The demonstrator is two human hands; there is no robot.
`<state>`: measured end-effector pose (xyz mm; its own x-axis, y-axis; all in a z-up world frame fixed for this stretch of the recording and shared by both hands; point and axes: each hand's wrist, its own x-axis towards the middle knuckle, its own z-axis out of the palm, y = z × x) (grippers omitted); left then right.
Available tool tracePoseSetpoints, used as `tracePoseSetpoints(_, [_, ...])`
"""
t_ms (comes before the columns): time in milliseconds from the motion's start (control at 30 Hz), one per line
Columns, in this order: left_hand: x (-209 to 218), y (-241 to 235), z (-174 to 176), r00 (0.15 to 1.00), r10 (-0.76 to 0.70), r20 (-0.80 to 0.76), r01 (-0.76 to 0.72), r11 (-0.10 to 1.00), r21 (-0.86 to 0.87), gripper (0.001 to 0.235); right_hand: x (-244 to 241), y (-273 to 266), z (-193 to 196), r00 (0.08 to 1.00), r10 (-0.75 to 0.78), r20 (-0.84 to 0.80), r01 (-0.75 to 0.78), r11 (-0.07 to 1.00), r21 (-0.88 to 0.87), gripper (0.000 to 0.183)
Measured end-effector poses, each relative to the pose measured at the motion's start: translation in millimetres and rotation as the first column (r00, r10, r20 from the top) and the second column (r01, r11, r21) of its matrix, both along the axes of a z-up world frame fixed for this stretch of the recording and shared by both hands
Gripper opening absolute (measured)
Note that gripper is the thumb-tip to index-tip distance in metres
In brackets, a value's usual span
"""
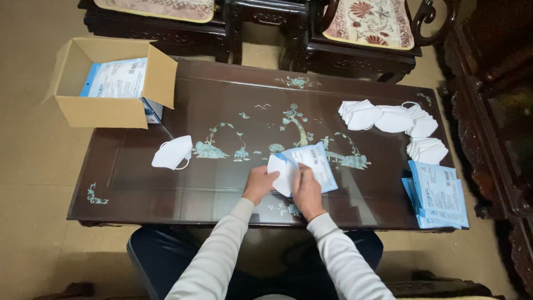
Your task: Folding face masks and inserting them into individual plastic packets
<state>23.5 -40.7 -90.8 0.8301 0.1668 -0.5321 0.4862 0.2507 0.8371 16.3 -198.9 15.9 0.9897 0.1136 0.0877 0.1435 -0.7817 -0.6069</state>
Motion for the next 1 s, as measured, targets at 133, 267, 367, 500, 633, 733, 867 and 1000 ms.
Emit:
tracePoseSetpoints(133, [0, 14, 3, 0.991, -0.049, -0.122, 0.088, 0.937, 0.337, 0.031, -10, 22, -22, 0.966, 0.088, 0.242, -0.073, 0.995, -0.069, 0.017])
tracePoseSetpoints(267, [-6, 15, 15, 0.996, 0.064, -0.063, -0.053, 0.987, 0.155, 0.031, -18, 37, -20, 0.946, 0.148, 0.289, -0.139, 0.989, -0.052, 0.02])
tracePoseSetpoints(367, [-28, 24, 100, 0.985, 0.129, -0.11, -0.142, 0.982, -0.123, 0.061, -6, 28, 2, 0.943, 0.067, 0.325, -0.079, 0.997, 0.024, 0.024])
tracePoseSetpoints(500, [-42, 24, 162, 0.997, 0.028, -0.078, -0.042, 0.981, -0.189, 0.068, 20, -8, -8, 0.938, 0.264, 0.223, -0.26, 0.964, -0.051, 0.052])
tracePoseSetpoints(633, [-42, 11, 193, 0.993, -0.087, -0.085, 0.078, 0.992, -0.103, 0.074, 22, -15, -21, 0.921, 0.333, 0.201, -0.297, 0.936, -0.187, 0.063])
tracePoseSetpoints(733, [-31, 1, 146, 0.98, -0.172, -0.096, 0.166, 0.984, -0.069, 0.097, 21, -15, -17, 0.925, 0.342, 0.167, -0.309, 0.931, -0.196, 0.065])
tracePoseSetpoints(867, [-29, -11, 128, 0.997, -0.069, -0.028, 0.072, 0.991, 0.113, 0.06, 20, -14, -14, 0.903, 0.38, 0.199, -0.324, 0.908, -0.264, 0.064])
tracePoseSetpoints(1000, [-27, -15, 72, 0.998, 0.061, -0.007, -0.055, 0.949, 0.309, 0.044, 20, -14, -20, 0.859, 0.446, 0.251, -0.355, 0.872, -0.336, 0.061])
